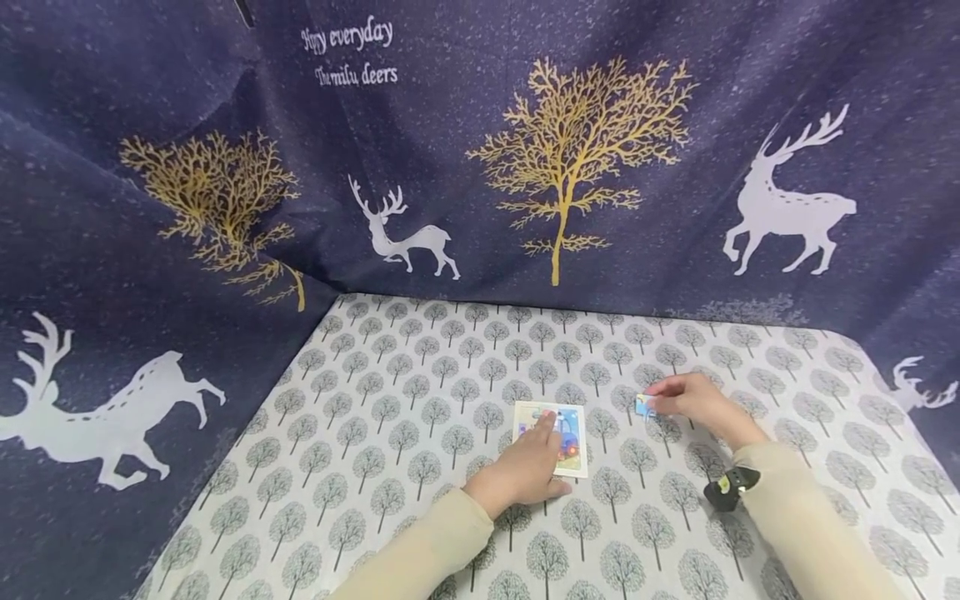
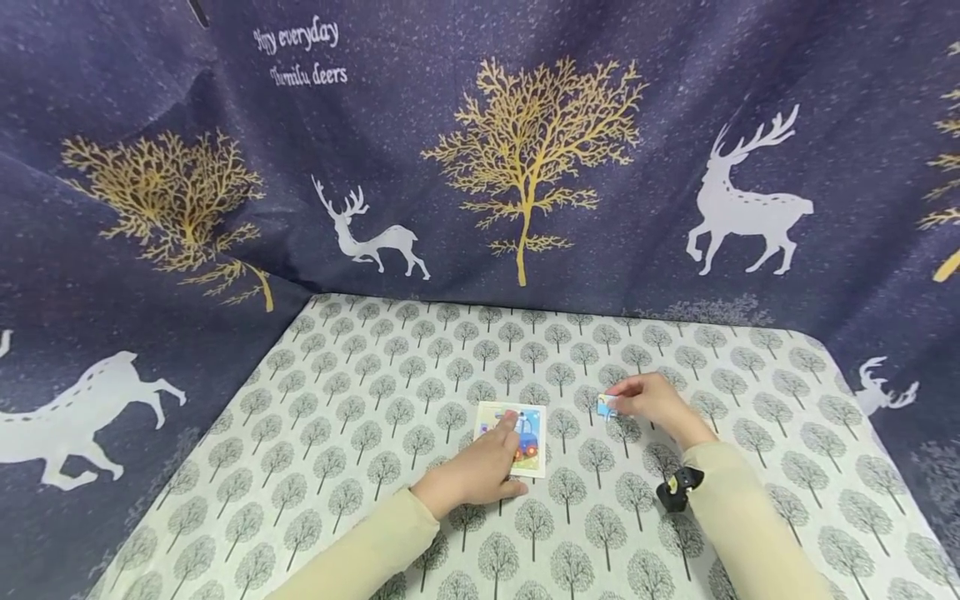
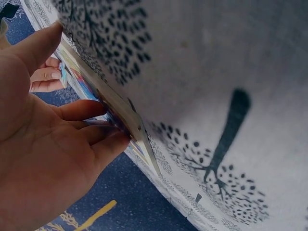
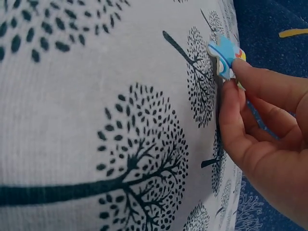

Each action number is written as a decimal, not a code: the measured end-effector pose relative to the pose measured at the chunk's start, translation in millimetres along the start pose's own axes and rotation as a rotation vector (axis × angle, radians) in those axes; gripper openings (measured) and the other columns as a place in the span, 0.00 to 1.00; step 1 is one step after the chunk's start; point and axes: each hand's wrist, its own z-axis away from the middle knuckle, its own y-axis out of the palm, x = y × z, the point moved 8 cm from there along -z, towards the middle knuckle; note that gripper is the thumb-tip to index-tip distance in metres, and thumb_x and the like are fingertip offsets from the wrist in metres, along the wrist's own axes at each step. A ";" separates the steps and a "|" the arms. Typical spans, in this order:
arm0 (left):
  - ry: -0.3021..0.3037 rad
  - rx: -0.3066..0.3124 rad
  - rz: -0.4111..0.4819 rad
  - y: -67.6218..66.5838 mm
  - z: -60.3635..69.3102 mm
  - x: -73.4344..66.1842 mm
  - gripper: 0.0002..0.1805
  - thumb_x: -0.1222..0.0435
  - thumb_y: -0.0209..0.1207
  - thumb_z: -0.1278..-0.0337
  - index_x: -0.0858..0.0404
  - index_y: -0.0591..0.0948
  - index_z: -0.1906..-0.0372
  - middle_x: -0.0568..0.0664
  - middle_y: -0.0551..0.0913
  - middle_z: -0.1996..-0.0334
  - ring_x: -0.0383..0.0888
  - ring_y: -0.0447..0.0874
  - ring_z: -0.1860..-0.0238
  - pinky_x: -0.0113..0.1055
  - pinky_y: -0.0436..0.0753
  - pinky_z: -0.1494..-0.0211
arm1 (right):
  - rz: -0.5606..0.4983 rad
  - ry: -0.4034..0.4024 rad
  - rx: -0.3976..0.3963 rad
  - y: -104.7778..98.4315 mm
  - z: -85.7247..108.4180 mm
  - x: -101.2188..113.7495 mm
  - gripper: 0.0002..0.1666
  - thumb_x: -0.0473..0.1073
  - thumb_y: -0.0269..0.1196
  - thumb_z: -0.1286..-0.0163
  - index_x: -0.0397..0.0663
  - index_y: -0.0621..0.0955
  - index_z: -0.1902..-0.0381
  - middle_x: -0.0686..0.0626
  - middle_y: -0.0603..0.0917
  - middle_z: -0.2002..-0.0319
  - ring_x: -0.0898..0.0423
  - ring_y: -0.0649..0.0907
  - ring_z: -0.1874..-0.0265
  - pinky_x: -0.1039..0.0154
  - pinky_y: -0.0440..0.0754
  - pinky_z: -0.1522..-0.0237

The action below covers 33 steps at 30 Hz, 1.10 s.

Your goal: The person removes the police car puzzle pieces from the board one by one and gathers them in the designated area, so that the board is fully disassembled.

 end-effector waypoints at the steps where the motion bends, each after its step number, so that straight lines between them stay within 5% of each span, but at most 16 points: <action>1: 0.003 -0.003 0.000 -0.3 0.6 0.2 0.34 0.45 0.61 0.44 0.68 0.70 0.45 0.66 0.52 0.27 0.55 0.52 0.26 0.41 0.61 0.28 | 0.020 0.001 -0.016 0.1 -0.8 -0.2 0.19 0.39 0.67 0.39 0.32 0.82 0.53 0.42 0.86 0.61 0.55 0.83 0.65 0.57 0.83 0.59; 7: 0.028 -0.026 0.029 -1.0 2.1 2.4 0.31 0.46 0.61 0.42 0.67 0.70 0.47 0.65 0.52 0.27 0.54 0.52 0.26 0.41 0.59 0.27 | 0.093 -0.021 -0.119 -1.9 -2.2 0.3 0.15 0.37 0.70 0.44 0.34 0.84 0.59 0.44 0.86 0.67 0.56 0.82 0.72 0.63 0.82 0.69; 17: 0.053 -0.086 0.074 -7.6 14.1 4.3 0.36 0.51 0.58 0.38 0.75 0.68 0.36 0.66 0.55 0.28 0.56 0.54 0.27 0.43 0.60 0.28 | 0.157 -0.035 -0.214 -3.0 0.0 1.8 0.12 0.36 0.72 0.47 0.36 0.85 0.65 0.48 0.85 0.71 0.56 0.79 0.72 0.63 0.78 0.69; 24: 0.061 -0.103 0.071 -12.5 27.9 3.1 0.34 0.52 0.56 0.35 0.73 0.67 0.34 0.63 0.59 0.29 0.55 0.57 0.28 0.44 0.62 0.28 | 0.216 -0.161 -0.227 2.0 -2.0 22.8 0.10 0.35 0.69 0.43 0.33 0.84 0.64 0.46 0.84 0.72 0.56 0.80 0.73 0.63 0.80 0.69; 29: 0.096 -0.070 0.089 -10.1 34.7 -7.4 0.37 0.51 0.56 0.36 0.70 0.62 0.30 0.61 0.56 0.27 0.54 0.54 0.27 0.44 0.58 0.27 | 0.162 -0.213 -0.255 7.9 -3.5 40.3 0.11 0.35 0.66 0.39 0.33 0.83 0.59 0.42 0.85 0.65 0.52 0.83 0.68 0.63 0.82 0.65; 33: 0.091 -0.062 0.086 -7.2 38.7 -10.6 0.39 0.51 0.56 0.36 0.69 0.60 0.28 0.60 0.53 0.26 0.54 0.52 0.26 0.44 0.57 0.27 | 0.117 -0.303 -0.204 28.5 -9.6 62.2 0.12 0.34 0.64 0.37 0.34 0.84 0.56 0.39 0.85 0.59 0.49 0.84 0.63 0.59 0.84 0.59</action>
